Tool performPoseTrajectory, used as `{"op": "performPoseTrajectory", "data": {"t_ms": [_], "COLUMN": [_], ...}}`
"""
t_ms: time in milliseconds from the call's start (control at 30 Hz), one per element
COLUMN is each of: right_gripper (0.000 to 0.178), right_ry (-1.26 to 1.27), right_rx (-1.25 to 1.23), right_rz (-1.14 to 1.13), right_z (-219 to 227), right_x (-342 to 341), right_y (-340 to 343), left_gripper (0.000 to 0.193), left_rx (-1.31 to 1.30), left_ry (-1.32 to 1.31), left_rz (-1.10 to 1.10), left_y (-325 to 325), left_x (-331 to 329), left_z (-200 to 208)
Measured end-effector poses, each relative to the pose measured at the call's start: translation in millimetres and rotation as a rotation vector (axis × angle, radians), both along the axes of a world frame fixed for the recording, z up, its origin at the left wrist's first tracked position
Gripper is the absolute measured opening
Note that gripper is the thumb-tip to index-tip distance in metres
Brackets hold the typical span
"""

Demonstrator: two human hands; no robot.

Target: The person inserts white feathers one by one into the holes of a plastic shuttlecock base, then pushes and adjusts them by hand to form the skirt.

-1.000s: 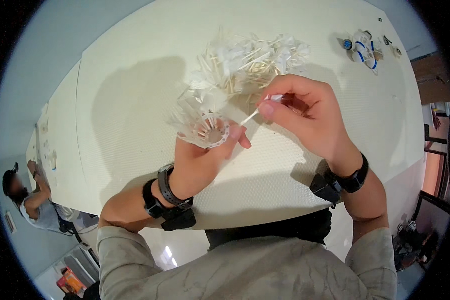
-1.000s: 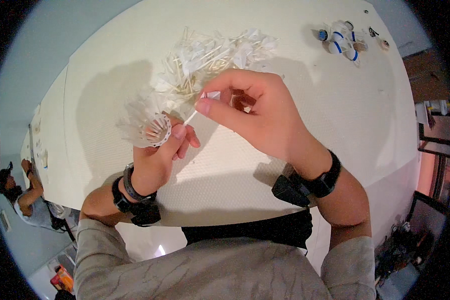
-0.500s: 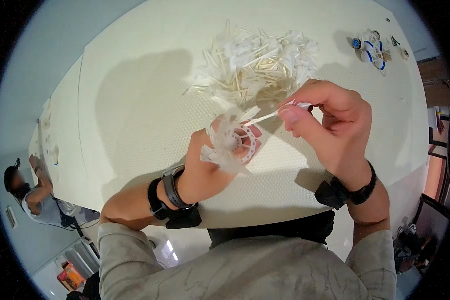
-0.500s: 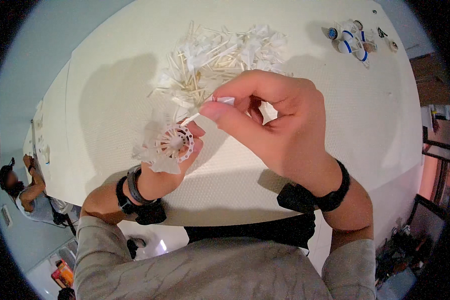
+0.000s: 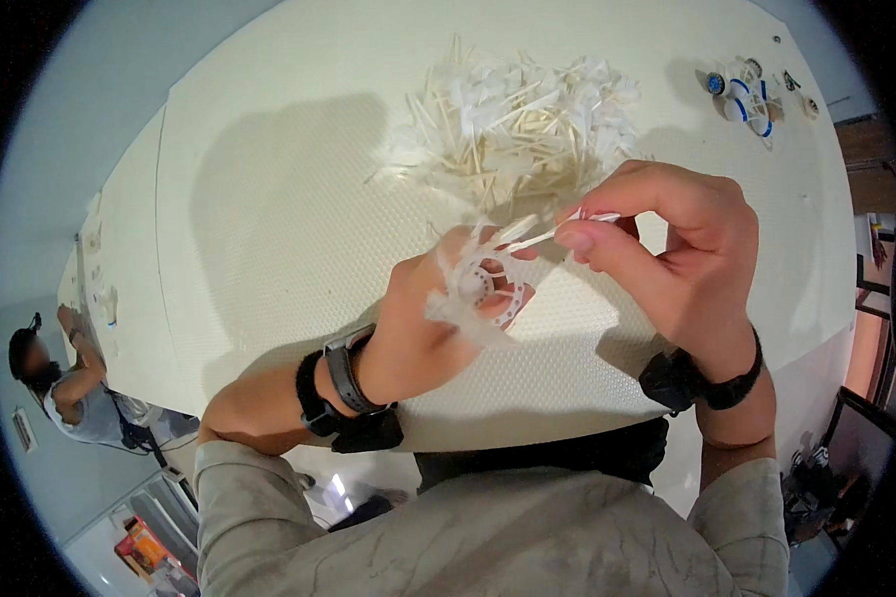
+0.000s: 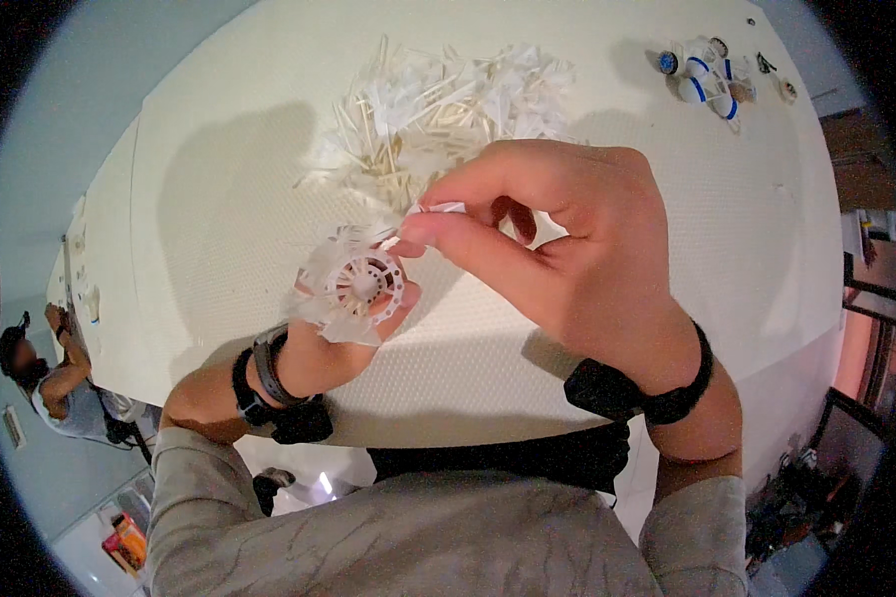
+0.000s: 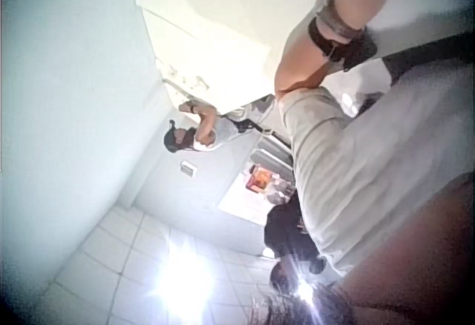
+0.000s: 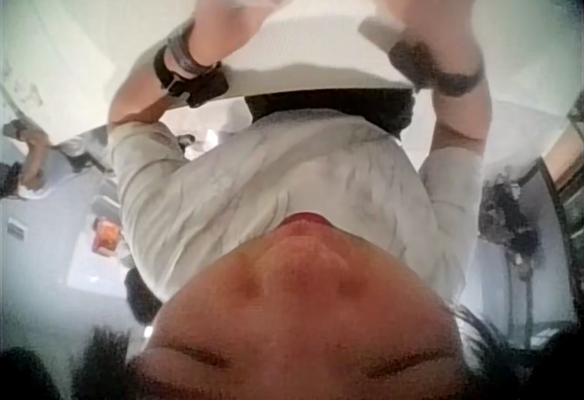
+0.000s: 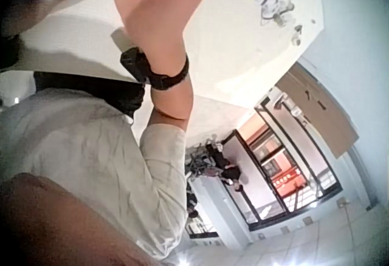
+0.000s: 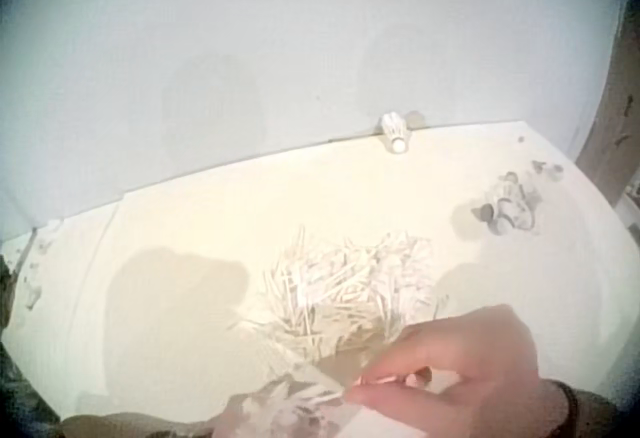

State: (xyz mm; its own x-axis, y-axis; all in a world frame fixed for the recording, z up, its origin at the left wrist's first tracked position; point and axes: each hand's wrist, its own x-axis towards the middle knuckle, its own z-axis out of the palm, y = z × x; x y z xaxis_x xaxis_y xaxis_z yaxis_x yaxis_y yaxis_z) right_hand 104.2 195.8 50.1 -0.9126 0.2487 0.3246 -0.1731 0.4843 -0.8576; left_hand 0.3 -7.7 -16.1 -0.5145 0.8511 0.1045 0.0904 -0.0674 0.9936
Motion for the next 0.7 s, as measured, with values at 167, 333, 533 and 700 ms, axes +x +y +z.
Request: {"op": "performPoseTrajectory", "data": {"t_ms": [167, 333, 533, 700], "right_gripper": [0.008, 0.007, 0.006, 0.007], "right_ry": [-0.047, -0.053, -0.021, -0.003], "right_rx": [0.086, 0.076, 0.086, 0.09], "right_rz": [0.04, 0.036, 0.037, 0.06], "right_z": [0.6, 3.3, 6.0, -1.1], "right_x": [-0.5, -0.4, 1.9, -1.2], "right_y": [1.3, -0.6, 1.4, -2.5], "left_gripper": [0.036, 0.037, 0.038, 0.038], "left_rx": [-0.162, -0.106, -0.089, -0.112], "left_ry": [0.36, 0.208, 0.163, -0.021], "left_rz": [-0.056, -0.03, -0.023, -0.026], "left_y": [-3.6, -3.7, -3.9, -6.4], "left_x": [-2.4, -0.2, 2.8, 3.0], "left_z": [2.9, 5.2, 3.2, 1.4]}}
